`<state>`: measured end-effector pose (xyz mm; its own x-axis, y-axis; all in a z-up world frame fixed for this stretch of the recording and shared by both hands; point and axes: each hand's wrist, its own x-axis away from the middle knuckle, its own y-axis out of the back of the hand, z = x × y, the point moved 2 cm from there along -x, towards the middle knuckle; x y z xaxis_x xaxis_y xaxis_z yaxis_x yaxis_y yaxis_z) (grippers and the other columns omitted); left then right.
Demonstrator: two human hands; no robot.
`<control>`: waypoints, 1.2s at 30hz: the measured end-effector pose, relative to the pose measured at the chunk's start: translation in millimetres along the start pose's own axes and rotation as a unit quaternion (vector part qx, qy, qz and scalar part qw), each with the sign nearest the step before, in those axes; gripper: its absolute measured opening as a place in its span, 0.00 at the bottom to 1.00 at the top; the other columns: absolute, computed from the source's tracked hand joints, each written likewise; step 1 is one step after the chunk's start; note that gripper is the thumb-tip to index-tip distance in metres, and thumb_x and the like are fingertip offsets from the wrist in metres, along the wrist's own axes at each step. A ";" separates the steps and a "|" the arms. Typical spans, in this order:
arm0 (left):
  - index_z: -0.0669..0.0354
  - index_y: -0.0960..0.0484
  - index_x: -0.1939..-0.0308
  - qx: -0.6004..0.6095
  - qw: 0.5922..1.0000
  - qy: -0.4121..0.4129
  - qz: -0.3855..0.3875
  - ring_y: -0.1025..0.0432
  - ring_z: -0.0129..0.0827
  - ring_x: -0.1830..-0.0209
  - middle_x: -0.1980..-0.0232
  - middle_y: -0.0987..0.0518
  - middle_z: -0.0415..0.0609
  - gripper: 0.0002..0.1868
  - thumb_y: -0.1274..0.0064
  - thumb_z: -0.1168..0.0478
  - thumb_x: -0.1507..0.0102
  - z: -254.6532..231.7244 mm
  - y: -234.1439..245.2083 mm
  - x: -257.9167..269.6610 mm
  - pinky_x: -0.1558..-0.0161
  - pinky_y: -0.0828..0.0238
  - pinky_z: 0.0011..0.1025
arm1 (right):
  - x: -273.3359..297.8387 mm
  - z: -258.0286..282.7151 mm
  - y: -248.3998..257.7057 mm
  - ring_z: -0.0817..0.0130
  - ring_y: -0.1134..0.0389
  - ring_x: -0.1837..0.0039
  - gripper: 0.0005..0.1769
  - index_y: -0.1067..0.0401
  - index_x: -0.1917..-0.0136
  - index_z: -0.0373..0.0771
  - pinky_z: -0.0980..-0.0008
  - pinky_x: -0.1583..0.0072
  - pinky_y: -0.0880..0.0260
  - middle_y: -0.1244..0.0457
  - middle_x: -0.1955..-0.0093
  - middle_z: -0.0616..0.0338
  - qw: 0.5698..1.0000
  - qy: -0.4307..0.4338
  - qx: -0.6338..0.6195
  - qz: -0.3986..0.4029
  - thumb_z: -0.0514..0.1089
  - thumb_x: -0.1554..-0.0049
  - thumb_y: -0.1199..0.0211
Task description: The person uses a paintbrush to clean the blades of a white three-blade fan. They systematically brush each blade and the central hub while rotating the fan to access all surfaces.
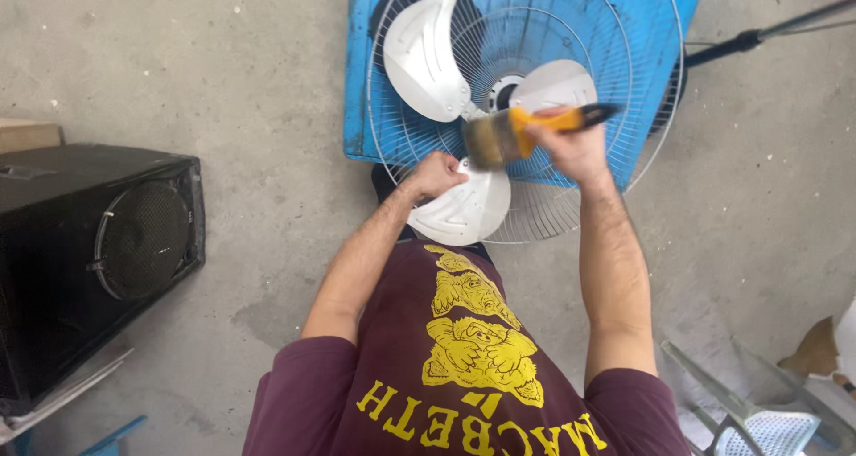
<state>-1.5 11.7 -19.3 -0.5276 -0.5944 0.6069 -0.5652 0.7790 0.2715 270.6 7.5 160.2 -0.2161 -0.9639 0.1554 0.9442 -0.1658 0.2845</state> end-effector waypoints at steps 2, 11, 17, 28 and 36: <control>0.61 0.17 0.73 0.026 1.000 -0.014 0.001 0.28 0.28 0.76 0.75 0.20 0.48 0.15 0.34 0.52 0.45 -5.4 3.0 5.9 0.70 0.29 0.33 | 16.1 -2.9 -0.4 0.68 0.26 0.53 0.14 0.21 0.46 0.30 0.68 0.49 0.24 0.28 0.55 0.51 0.983 0.041 0.175 -0.028 0.38 0.43 0.24; 0.59 0.21 0.71 0.274 0.956 -0.050 0.098 0.34 0.15 0.75 0.73 0.24 0.35 0.11 0.37 0.61 0.37 -53.0 3.9 37.0 0.75 0.39 0.20 | 85.4 -53.8 103.6 0.66 0.31 0.40 0.19 0.30 0.37 0.31 0.68 0.35 0.27 0.33 0.40 0.52 0.944 0.063 -0.193 -0.259 0.34 0.38 0.27; 0.58 0.22 0.68 0.376 0.919 -0.116 0.025 0.38 0.13 0.75 0.72 0.25 0.32 0.09 0.38 0.63 0.35 -98.4 -10.0 51.1 0.74 0.43 0.17 | 154.2 -31.0 179.1 0.61 0.27 0.39 0.18 0.32 0.34 0.30 0.62 0.36 0.20 0.34 0.38 0.47 0.910 0.113 -0.145 -0.372 0.38 0.34 0.32; 0.60 0.15 0.60 -0.218 0.858 -0.354 -0.302 0.21 0.46 0.72 0.71 0.18 0.53 0.08 0.43 0.59 0.36 -216.7 96.6 48.9 0.69 0.24 0.40 | 217.9 -51.1 206.9 0.61 0.26 0.42 0.22 0.33 0.33 0.27 0.63 0.41 0.19 0.33 0.40 0.46 0.883 0.083 -0.151 -0.436 0.41 0.34 0.32; 0.63 0.17 0.60 -0.615 0.685 -0.257 -0.295 0.20 0.44 0.71 0.67 0.17 0.51 0.06 0.46 0.65 0.38 -160.0 98.2 -16.9 0.64 0.22 0.47 | 247.3 -46.1 225.5 0.60 0.26 0.43 0.21 0.33 0.33 0.26 0.62 0.43 0.18 0.33 0.40 0.44 0.853 0.114 -0.126 -0.493 0.42 0.33 0.32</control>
<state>53.3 130.2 116.7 -0.7697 -0.6238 -0.1359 0.0189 -0.2350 0.9718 441.5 -277.8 219.2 -0.9095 -0.3403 -0.2388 0.3606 -0.9316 -0.0459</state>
